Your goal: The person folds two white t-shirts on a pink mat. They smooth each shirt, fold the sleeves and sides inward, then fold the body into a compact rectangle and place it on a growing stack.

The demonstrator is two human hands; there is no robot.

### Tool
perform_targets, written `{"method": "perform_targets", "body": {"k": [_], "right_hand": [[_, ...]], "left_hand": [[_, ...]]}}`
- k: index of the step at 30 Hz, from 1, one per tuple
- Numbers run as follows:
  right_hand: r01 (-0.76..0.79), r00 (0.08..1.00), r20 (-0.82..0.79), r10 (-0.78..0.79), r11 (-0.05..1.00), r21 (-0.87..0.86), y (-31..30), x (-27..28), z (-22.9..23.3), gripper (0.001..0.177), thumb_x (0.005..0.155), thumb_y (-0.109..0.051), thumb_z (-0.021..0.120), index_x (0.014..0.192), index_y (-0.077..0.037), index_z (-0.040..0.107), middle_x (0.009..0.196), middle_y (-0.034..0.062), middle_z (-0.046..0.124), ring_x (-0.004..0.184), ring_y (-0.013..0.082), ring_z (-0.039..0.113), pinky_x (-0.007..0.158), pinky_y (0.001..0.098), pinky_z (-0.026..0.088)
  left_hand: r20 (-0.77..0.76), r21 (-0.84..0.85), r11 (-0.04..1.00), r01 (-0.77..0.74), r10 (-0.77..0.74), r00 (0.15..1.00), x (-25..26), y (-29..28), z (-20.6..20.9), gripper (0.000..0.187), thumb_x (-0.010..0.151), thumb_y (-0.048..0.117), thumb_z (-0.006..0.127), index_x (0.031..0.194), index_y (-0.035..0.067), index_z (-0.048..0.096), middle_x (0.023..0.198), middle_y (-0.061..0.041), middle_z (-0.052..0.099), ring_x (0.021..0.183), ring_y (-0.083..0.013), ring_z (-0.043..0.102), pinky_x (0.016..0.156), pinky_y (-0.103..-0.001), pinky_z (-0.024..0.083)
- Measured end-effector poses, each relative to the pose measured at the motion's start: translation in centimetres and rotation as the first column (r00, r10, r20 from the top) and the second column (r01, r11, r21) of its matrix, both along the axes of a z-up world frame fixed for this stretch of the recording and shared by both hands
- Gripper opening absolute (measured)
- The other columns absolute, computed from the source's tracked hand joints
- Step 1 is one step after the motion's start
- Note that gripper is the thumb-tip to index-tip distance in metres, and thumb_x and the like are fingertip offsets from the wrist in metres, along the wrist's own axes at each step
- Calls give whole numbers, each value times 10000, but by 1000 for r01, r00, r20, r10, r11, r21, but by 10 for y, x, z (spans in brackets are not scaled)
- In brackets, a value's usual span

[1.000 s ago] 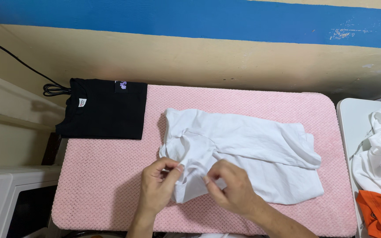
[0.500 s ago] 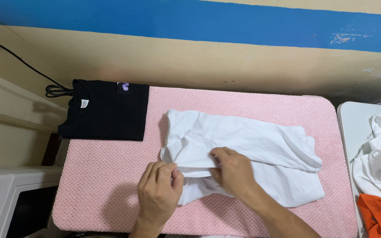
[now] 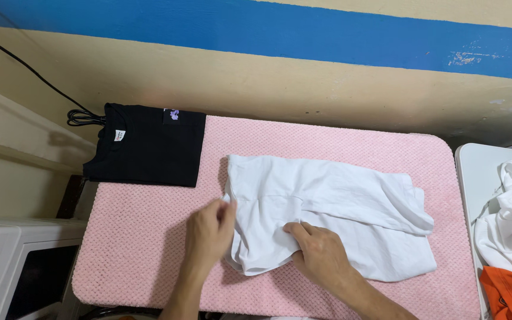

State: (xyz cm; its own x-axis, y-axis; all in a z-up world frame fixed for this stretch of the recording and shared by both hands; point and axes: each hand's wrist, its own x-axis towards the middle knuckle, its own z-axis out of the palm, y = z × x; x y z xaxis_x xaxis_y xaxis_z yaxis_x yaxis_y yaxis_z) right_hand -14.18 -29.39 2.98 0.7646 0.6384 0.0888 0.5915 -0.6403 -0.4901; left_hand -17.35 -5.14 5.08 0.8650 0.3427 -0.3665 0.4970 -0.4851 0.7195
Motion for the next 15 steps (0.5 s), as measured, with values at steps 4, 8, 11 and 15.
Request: {"method": "perform_targets", "body": {"k": [4,8,11,15], "right_hand": [[-6,998,59,2,998,56,-2,-6,-3,468,578,24,719,1039,-35,664,810,109,671,668,293,670,588,403,535],[21,991,127,-33,995,97,-6,-11,2,468,627,24,709,1085,-63,669,855,82,653,683,244,651,608,372,533],[-198,957,244,154,966,166,-4,-21,2,437,701,-85,758,1124,-72,652,934,78,656,793,250,673,693,401,543],[-158,979,164,121,960,230,-16,-19,-2,393,772,-171,797,1114,-14,682,934,125,685,742,253,657,648,400,534]], "left_hand": [[-77,287,956,61,-40,996,46,3,-17,398,989,363,658,770,34,707,690,-119,733,552,-188,626,566,-335,475],[111,-99,992,-85,95,989,58,11,-35,261,986,224,573,969,7,717,837,-100,761,670,-191,687,618,-341,551],[301,-417,894,-165,307,903,59,25,-43,316,1003,193,530,1108,-48,705,954,-134,776,821,-189,709,732,-320,567],[159,-203,962,-181,215,963,50,20,-46,461,1002,192,518,1387,-35,405,992,-247,751,884,-278,730,786,-385,571]]}}
